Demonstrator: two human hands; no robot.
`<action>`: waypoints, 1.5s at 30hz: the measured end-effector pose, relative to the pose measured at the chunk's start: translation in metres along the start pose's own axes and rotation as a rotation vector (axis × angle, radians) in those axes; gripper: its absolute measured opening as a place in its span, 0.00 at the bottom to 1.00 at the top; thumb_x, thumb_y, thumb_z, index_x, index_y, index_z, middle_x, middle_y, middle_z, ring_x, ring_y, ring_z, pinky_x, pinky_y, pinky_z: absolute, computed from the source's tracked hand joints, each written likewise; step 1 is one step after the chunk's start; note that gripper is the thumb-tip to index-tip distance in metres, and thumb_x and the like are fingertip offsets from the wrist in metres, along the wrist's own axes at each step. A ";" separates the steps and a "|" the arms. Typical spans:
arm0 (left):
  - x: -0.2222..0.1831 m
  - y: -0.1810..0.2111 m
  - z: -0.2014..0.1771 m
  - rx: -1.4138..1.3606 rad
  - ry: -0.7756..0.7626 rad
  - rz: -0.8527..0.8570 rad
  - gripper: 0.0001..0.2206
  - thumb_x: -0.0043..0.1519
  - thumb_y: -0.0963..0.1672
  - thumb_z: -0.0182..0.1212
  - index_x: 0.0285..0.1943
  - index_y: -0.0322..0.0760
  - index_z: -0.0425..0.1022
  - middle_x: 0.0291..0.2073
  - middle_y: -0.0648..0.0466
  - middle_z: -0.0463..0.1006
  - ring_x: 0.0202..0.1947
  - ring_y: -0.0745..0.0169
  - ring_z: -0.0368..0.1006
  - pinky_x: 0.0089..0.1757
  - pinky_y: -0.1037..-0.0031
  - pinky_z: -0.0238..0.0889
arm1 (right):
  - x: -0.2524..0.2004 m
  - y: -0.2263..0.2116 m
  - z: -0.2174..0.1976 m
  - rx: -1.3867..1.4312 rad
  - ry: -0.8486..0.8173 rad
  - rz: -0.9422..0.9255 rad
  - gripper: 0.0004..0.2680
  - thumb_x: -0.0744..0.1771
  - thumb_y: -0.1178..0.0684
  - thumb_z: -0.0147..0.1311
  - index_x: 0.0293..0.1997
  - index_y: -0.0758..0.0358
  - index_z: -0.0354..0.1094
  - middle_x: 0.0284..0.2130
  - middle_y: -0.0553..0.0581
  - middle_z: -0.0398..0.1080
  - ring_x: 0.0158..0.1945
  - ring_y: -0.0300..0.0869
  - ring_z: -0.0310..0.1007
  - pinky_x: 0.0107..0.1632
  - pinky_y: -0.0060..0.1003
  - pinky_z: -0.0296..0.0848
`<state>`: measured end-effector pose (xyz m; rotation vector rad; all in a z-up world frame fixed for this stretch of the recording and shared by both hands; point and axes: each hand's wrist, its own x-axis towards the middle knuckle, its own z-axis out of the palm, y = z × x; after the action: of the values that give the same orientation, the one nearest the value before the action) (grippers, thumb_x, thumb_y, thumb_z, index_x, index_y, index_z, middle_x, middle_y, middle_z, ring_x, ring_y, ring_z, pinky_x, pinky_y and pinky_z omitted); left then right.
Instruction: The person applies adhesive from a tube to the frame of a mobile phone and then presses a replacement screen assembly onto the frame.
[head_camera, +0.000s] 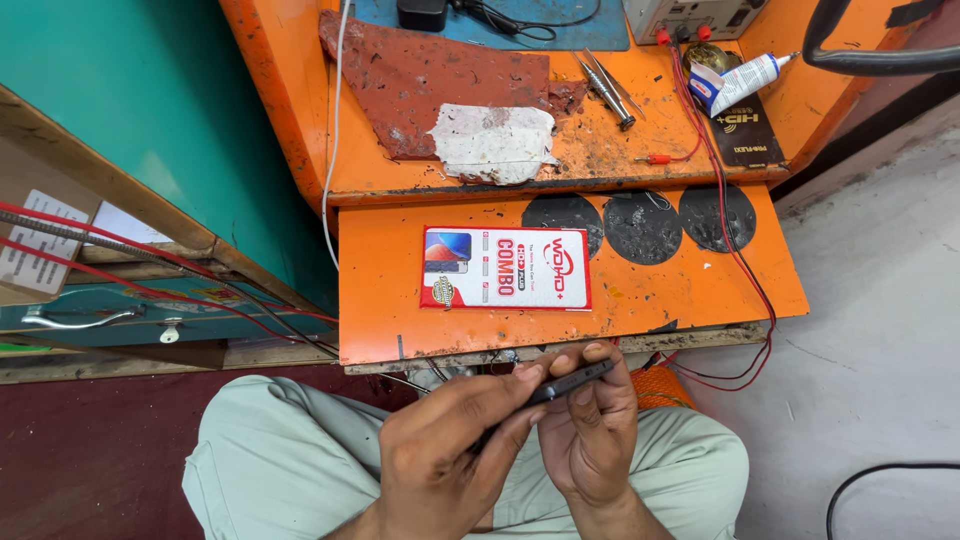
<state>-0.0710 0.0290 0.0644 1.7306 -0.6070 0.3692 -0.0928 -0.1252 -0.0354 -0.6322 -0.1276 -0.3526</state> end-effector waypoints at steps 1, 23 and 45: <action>-0.002 0.000 0.001 0.011 0.001 0.048 0.16 0.57 0.36 0.73 0.54 0.33 0.80 0.42 0.49 0.84 0.43 0.60 0.86 0.43 0.76 0.80 | -0.001 0.001 0.001 -0.022 -0.038 -0.033 0.11 0.70 0.57 0.58 0.58 0.63 0.63 0.48 0.59 0.71 0.54 0.50 0.73 0.63 0.54 0.70; -0.053 -0.048 -0.020 -0.085 -0.038 -0.193 0.14 0.53 0.35 0.74 0.48 0.33 0.82 0.40 0.48 0.87 0.41 0.61 0.87 0.43 0.75 0.78 | -0.014 -0.004 0.030 -0.292 -0.142 -0.019 0.11 0.71 0.59 0.59 0.57 0.70 0.62 0.48 0.62 0.68 0.53 0.49 0.72 0.62 0.53 0.71; -0.092 -0.076 -0.017 -0.782 0.032 -0.622 0.10 0.59 0.34 0.68 0.48 0.23 0.76 0.41 0.46 0.85 0.44 0.64 0.81 0.48 0.73 0.75 | 0.113 -0.053 0.031 -2.455 -1.272 -0.713 0.14 0.62 0.56 0.55 0.51 0.67 0.73 0.42 0.56 0.76 0.44 0.43 0.75 0.48 0.36 0.73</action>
<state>-0.1007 0.0761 -0.0422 1.0656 -0.1213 -0.2613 -0.0066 -0.1783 0.0443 -3.2517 -1.2666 -0.6226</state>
